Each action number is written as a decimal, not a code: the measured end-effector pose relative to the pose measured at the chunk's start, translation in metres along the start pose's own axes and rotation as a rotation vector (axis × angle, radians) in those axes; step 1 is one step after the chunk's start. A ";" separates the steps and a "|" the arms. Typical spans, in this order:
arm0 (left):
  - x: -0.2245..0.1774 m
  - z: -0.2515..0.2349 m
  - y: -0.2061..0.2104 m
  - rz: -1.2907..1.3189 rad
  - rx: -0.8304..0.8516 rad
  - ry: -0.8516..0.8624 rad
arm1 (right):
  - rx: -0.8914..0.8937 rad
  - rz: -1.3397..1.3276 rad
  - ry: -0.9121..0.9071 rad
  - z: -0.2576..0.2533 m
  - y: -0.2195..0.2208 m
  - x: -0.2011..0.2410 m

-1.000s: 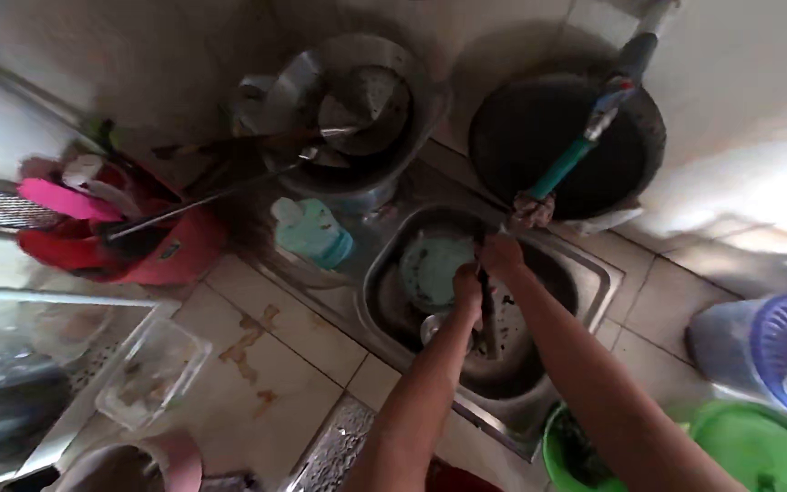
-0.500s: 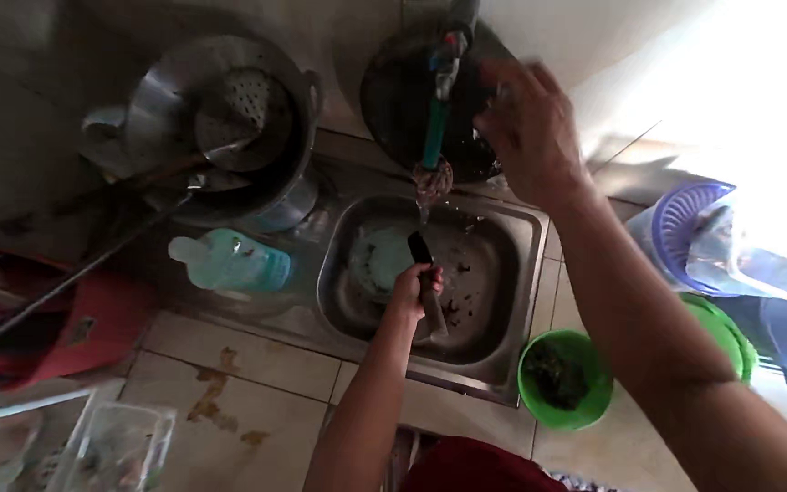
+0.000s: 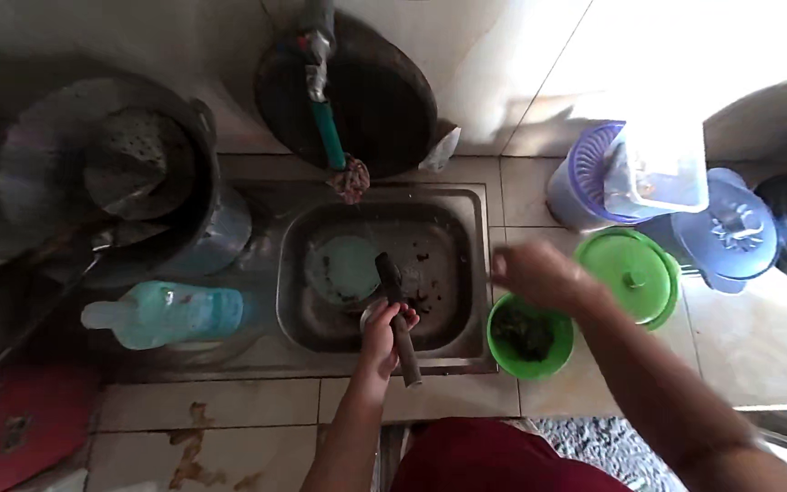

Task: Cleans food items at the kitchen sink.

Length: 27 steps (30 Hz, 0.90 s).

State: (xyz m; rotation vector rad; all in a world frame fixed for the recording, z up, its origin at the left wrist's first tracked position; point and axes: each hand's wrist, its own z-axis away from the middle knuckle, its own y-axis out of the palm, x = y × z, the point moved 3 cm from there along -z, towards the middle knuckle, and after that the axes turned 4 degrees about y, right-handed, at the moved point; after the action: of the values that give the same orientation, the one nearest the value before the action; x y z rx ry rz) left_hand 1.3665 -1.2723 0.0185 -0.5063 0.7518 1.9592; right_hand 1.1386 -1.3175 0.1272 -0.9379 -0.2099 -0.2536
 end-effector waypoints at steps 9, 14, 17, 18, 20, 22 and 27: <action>0.033 0.016 0.015 -0.052 0.029 -0.067 | -0.258 -0.294 0.446 0.017 0.189 -0.083; 0.028 0.031 0.015 -0.217 0.084 -0.096 | -0.240 -0.795 0.398 0.019 0.152 -0.100; 0.025 0.033 0.011 -0.277 0.142 -0.063 | -0.220 -0.992 0.159 0.016 0.123 -0.052; 0.025 0.034 0.010 -0.291 0.161 -0.055 | -0.144 -0.924 0.078 0.012 0.115 -0.027; 0.019 0.036 0.012 -0.325 0.175 -0.029 | -0.024 -0.575 -0.074 -0.004 0.106 0.021; 0.008 0.036 0.010 -0.412 0.158 -0.001 | -0.016 -0.270 -0.206 -0.028 0.110 0.054; -0.017 0.030 -0.018 -0.464 0.149 0.020 | 0.027 -0.081 -0.274 -0.061 0.117 0.091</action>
State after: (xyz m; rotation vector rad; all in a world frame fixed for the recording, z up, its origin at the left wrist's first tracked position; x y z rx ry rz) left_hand 1.3892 -1.2558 0.0460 -0.5541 0.7120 1.4591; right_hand 1.2653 -1.3122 0.0285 -0.9366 -0.5035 -0.1953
